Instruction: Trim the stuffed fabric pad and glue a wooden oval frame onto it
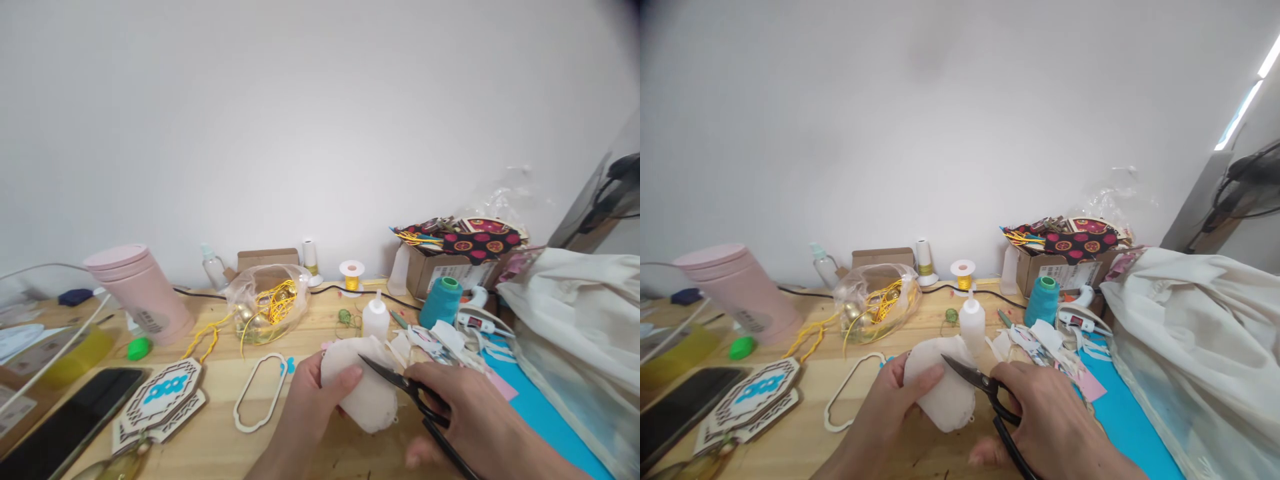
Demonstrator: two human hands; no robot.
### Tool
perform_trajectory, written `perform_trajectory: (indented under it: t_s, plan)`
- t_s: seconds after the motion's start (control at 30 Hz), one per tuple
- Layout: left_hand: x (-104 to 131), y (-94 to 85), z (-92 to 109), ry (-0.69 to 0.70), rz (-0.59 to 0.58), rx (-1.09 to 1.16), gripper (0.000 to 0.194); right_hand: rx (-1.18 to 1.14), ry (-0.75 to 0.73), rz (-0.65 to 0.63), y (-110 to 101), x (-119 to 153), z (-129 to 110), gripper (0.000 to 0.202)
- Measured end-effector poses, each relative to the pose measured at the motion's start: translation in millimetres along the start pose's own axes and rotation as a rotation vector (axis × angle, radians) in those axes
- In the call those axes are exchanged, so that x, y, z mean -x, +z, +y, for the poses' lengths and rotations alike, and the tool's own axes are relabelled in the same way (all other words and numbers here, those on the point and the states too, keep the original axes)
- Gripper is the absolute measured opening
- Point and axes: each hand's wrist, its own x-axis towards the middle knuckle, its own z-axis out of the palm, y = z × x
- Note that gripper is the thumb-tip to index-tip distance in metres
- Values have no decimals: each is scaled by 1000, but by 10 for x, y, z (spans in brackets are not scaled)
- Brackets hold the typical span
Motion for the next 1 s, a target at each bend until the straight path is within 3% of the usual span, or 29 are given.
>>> perform_trajectory:
  t_s: [0.3,0.77,1.0]
  plan:
    - [-28,2,-34,41,-97,-114,33,6,2,72,27,-2,-18,40]
    - [-21,27,-43,50,-118,-161,33,88,-27,109,67,22,-1,23]
    - [-8,25,-28,39,-101,-168,35,128,-88,185,76,14,27,24]
